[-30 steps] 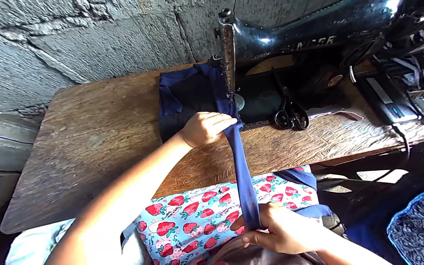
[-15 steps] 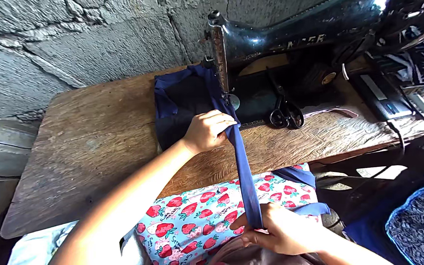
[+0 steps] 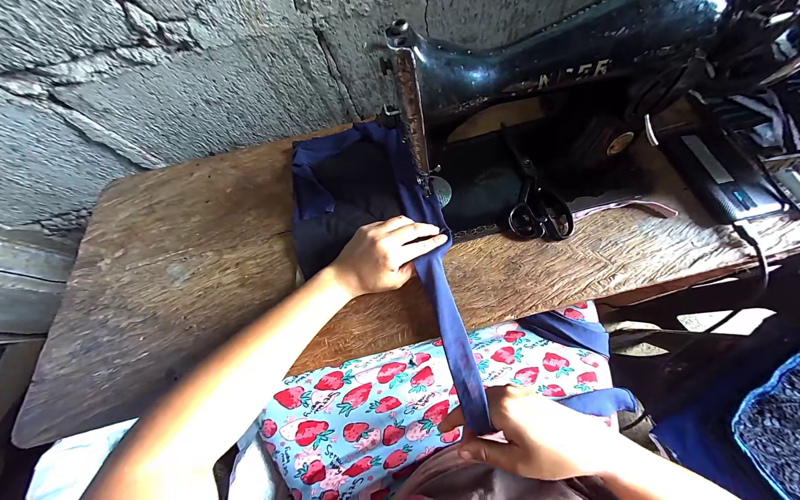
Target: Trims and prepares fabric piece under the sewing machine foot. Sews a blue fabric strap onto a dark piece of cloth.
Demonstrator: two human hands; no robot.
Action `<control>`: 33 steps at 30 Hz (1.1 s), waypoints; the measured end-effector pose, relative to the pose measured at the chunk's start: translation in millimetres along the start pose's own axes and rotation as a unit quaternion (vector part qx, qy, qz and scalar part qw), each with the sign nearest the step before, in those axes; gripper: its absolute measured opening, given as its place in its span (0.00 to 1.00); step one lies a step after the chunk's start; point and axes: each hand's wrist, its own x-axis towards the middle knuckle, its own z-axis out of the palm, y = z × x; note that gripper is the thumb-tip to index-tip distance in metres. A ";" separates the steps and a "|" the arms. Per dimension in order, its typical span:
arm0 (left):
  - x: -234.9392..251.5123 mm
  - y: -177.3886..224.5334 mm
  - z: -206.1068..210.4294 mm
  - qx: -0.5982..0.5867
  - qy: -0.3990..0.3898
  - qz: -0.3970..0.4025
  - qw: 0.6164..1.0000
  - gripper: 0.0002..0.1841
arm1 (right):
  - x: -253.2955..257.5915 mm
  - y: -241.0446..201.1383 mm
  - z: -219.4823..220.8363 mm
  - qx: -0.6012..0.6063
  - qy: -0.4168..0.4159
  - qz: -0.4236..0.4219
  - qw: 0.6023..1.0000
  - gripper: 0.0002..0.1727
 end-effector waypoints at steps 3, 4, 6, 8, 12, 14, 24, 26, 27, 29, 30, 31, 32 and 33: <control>-1.3 -3.3 0.4 -0.003 -0.006 0.000 1.000 0.21 | -0.8 -0.1 2.3 -0.007 -0.007 0.014 1.000 0.17; -1.6 -3.7 0.0 -0.002 -0.007 -0.001 1.000 0.21 | -0.8 -0.6 3.0 -0.008 -0.007 0.017 1.000 0.16; -1.6 -3.0 -0.8 0.010 0.002 -0.001 1.000 0.20 | -0.6 -1.6 3.1 -0.001 -0.015 0.026 1.000 0.16; -1.5 -2.2 -0.9 0.025 0.020 0.004 0.999 0.20 | -0.3 -2.2 3.4 0.001 -0.019 0.027 0.999 0.16; -1.7 -5.2 0.4 0.009 0.005 0.011 1.000 0.20 | 1.9 -3.1 3.5 -0.008 -0.022 0.019 1.000 0.15; -1.1 -7.3 2.1 -0.015 0.001 0.013 1.000 0.20 | 3.5 -4.0 2.6 -0.009 -0.027 0.018 0.999 0.15; 0.0 -21.4 0.6 -0.027 -0.004 0.009 1.000 0.21 | 1.1 -3.9 -0.1 -0.010 -0.045 0.047 0.998 0.17; 0.2 -22.9 0.7 -0.023 -0.007 0.009 1.000 0.21 | 0.3 -4.7 -1.8 -0.008 -0.052 0.057 0.997 0.18; 0.4 -23.2 0.1 -0.022 -0.010 0.006 1.000 0.21 | 0.2 -4.9 -3.0 -0.006 -0.059 0.065 0.996 0.18; 1.2 -24.1 -0.6 -0.022 -0.012 0.001 1.000 0.21 | 0.5 -4.4 -4.4 -0.006 -0.068 0.080 0.994 0.19; 1.6 -24.6 -0.4 -0.024 -0.011 -0.002 1.000 0.21 | 0.7 -3.9 -4.5 -0.007 -0.070 0.085 0.994 0.19; 1.7 -25.1 -0.6 -0.024 -0.011 -0.007 1.000 0.20 | 1.0 -3.5 -4.3 -0.009 -0.073 0.090 0.993 0.19; 2.0 -25.7 -0.7 -0.024 -0.010 -0.011 1.000 0.20 | 1.4 -3.3 -4.4 -0.012 -0.077 0.094 0.993 0.19; 2.4 -26.6 -0.5 -0.023 -0.009 -0.012 1.000 0.20 | 1.6 -3.3 -4.6 -0.016 -0.079 0.097 0.992 0.19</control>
